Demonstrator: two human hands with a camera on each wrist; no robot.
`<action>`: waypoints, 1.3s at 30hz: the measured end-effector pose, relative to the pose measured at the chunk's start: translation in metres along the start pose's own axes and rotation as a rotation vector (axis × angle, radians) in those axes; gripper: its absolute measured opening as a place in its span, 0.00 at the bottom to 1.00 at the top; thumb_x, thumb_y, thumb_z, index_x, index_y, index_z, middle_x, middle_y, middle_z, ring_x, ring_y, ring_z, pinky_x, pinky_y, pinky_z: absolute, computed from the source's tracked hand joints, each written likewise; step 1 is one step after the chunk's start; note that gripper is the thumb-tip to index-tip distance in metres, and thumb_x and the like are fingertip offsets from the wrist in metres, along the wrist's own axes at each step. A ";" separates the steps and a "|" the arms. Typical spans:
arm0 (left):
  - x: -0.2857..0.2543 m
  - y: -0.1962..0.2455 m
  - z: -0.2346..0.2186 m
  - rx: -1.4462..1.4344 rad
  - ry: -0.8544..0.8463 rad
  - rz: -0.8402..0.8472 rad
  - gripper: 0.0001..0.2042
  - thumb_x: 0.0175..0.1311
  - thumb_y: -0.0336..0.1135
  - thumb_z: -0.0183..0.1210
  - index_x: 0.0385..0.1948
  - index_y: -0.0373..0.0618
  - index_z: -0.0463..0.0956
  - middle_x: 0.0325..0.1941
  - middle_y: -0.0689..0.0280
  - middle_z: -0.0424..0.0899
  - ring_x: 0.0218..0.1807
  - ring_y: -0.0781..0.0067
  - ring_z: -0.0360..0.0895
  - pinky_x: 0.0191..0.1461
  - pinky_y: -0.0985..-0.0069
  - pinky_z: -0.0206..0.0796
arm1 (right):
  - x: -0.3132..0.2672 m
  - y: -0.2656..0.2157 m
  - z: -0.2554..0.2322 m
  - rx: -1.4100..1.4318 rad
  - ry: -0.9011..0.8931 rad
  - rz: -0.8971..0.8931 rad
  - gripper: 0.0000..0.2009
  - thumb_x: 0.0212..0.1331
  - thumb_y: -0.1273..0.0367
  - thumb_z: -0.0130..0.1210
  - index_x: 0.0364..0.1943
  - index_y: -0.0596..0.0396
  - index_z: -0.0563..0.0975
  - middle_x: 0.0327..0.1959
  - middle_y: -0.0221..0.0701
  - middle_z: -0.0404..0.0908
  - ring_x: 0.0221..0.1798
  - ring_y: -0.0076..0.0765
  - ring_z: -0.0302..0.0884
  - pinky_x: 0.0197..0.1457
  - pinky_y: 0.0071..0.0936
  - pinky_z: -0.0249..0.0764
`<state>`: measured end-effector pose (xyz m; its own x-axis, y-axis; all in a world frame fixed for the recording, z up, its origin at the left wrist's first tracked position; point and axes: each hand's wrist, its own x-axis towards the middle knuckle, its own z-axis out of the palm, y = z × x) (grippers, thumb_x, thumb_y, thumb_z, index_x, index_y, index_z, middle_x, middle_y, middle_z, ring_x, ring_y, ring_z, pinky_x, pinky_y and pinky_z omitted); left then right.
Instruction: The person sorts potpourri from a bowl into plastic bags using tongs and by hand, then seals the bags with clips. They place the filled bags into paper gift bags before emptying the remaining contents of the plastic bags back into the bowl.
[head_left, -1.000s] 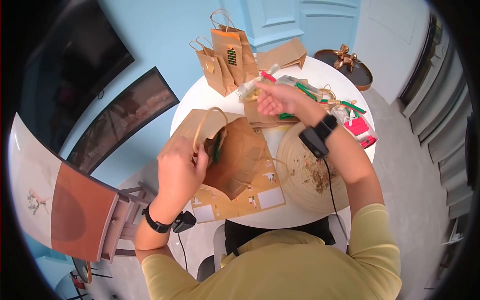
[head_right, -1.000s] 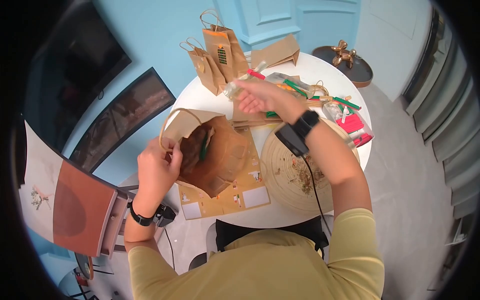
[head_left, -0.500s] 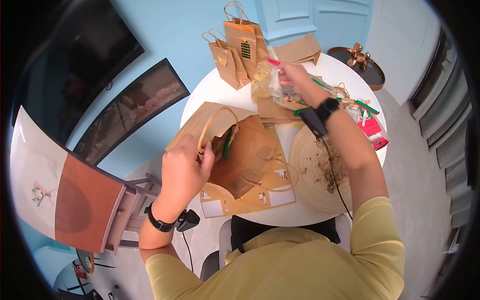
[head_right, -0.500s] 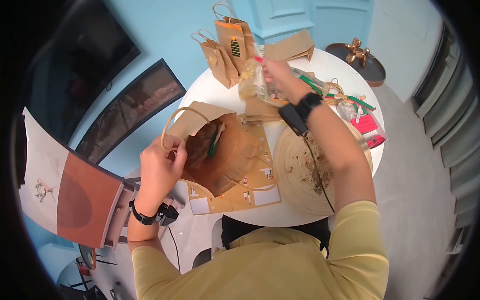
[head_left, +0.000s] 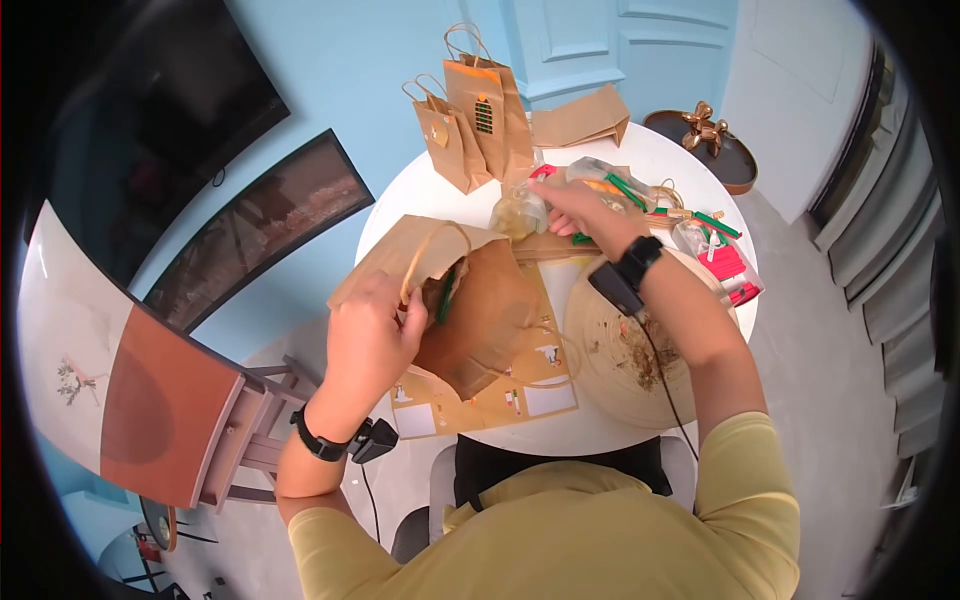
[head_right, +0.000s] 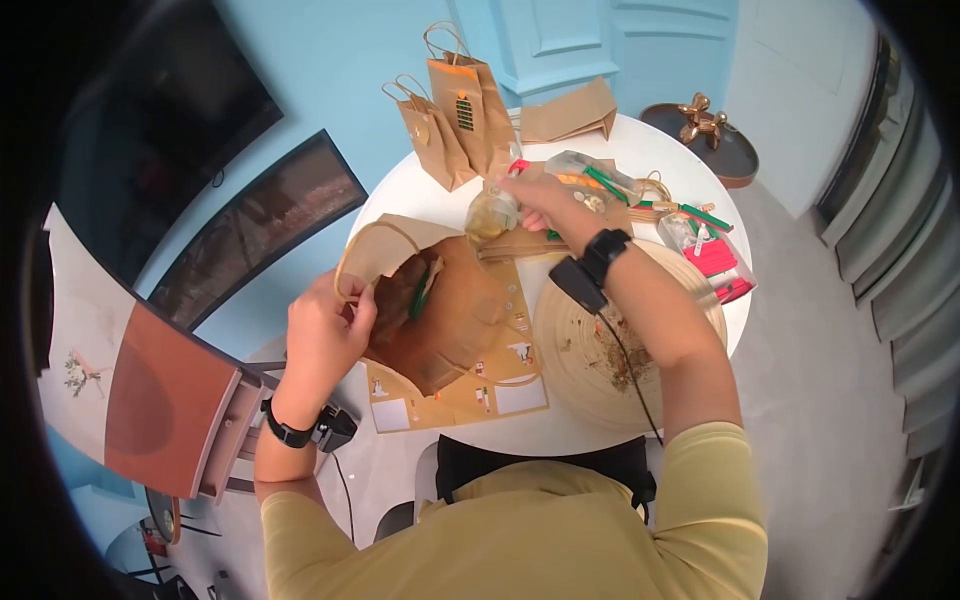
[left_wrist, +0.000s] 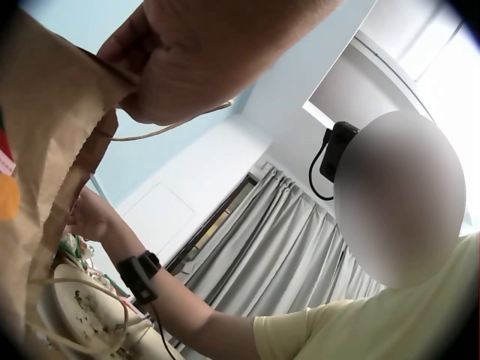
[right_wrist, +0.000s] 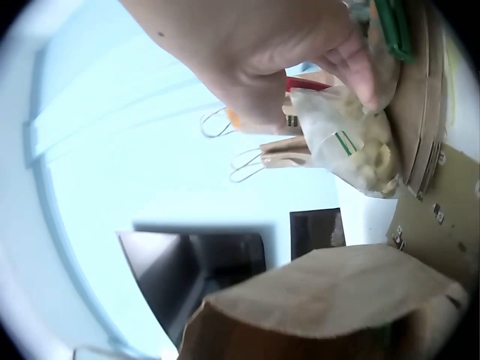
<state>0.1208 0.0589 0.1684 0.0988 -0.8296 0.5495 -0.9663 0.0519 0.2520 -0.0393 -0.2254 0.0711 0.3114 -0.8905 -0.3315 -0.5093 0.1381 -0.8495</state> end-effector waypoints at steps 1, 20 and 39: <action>0.000 0.001 0.000 -0.003 -0.010 -0.012 0.06 0.51 0.29 0.58 0.20 0.39 0.72 0.20 0.58 0.73 0.20 0.56 0.73 0.24 0.66 0.66 | 0.016 0.003 0.006 0.119 -0.008 0.084 0.29 0.45 0.43 0.56 0.29 0.61 0.76 0.20 0.34 0.76 0.19 0.31 0.74 0.21 0.24 0.71; 0.008 -0.005 0.004 -0.038 0.045 -0.010 0.06 0.50 0.30 0.59 0.20 0.39 0.72 0.21 0.58 0.74 0.19 0.58 0.74 0.24 0.68 0.66 | -0.163 0.017 -0.101 0.819 -0.573 -0.170 0.10 0.58 0.70 0.47 0.39 0.59 0.76 0.40 0.32 0.77 0.42 0.28 0.75 0.42 0.26 0.73; -0.004 0.016 0.012 0.082 -0.062 0.131 0.05 0.52 0.28 0.57 0.23 0.39 0.71 0.23 0.57 0.71 0.24 0.52 0.74 0.26 0.64 0.67 | -0.138 0.019 0.039 0.631 -0.495 -0.182 0.09 0.57 0.69 0.44 0.38 0.56 0.73 0.32 0.29 0.76 0.34 0.26 0.74 0.38 0.25 0.70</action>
<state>0.1021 0.0565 0.1600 -0.0419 -0.8515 0.5227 -0.9863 0.1187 0.1143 -0.0603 -0.0831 0.0844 0.7384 -0.6489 -0.1835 0.0842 0.3588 -0.9296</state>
